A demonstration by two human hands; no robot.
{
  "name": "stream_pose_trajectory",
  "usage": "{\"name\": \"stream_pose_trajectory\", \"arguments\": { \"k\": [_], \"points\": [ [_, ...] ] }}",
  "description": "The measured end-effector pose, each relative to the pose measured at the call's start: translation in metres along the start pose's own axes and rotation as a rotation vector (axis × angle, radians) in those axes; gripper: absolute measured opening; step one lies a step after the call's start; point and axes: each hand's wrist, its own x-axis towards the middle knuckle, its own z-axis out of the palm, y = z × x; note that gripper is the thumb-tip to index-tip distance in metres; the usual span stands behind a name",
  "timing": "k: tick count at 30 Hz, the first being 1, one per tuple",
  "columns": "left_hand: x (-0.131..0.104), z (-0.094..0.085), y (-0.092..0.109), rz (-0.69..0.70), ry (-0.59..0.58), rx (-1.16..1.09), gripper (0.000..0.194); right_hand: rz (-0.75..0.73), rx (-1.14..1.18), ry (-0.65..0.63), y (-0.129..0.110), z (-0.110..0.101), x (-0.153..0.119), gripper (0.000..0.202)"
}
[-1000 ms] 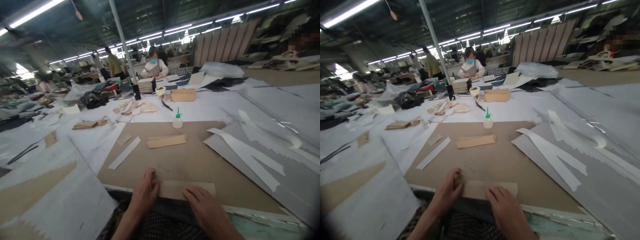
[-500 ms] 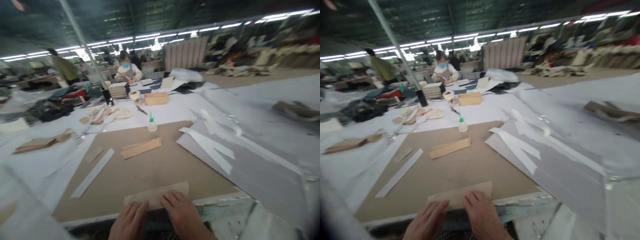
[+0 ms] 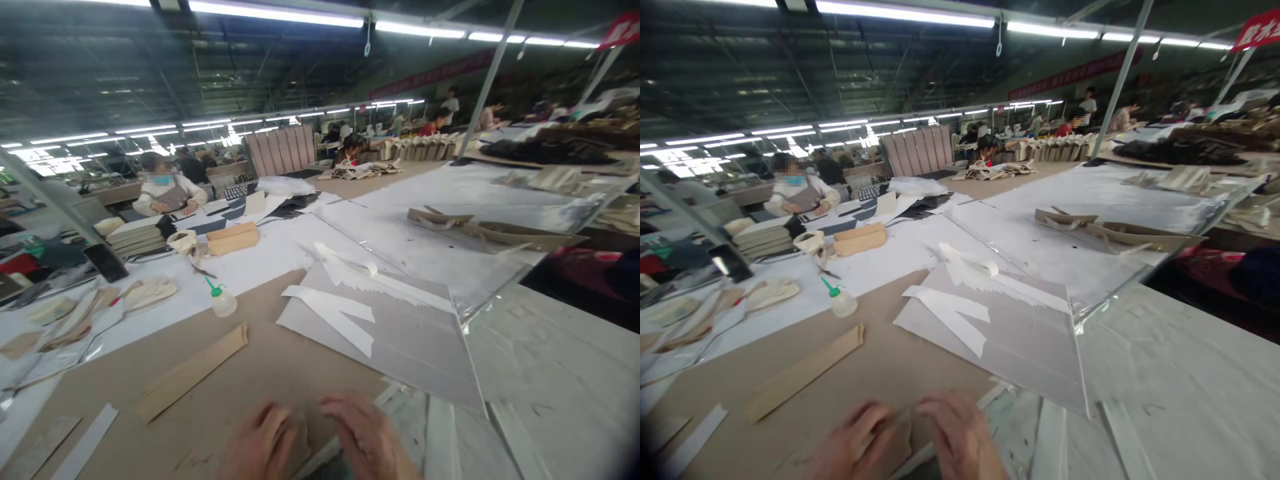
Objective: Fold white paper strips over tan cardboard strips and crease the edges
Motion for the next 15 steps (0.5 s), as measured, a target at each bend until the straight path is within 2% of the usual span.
{"name": "stream_pose_trajectory", "arguments": {
  "k": [1, 3, 5, 7, 10, 13, 15],
  "points": [
    [0.027, 0.004, 0.02, 0.001, -0.092, -0.035, 0.016, 0.033, -0.044, 0.047, 0.007, -0.015, -0.001, 0.033],
    [0.081, 0.014, 0.059, -0.023, -0.127, -0.019, 0.014, 0.071, -0.124, 0.096, 0.022, -0.041, -0.007, 0.03],
    [0.126, 0.025, 0.088, -0.009, -0.109, 0.024, 0.022, 0.087, -0.187, 0.124, 0.037, -0.063, -0.017, 0.026],
    [0.159, 0.037, 0.105, -0.033, -0.095, 0.074, 0.031, 0.133, -0.239, 0.128, 0.049, -0.08, -0.027, 0.022],
    [0.184, 0.05, 0.112, -0.073, -0.12, 0.106, 0.028, 0.196, -0.293, 0.143, 0.059, -0.098, -0.039, 0.019],
    [0.189, 0.057, 0.107, -0.083, -0.153, 0.073, 0.015, 0.222, -0.306, 0.16, 0.064, -0.104, -0.046, 0.02],
    [0.189, 0.058, 0.102, -0.089, -0.156, 0.019, 0.014, 0.253, -0.298, 0.16, 0.067, -0.103, -0.045, 0.021]
  ]
}}
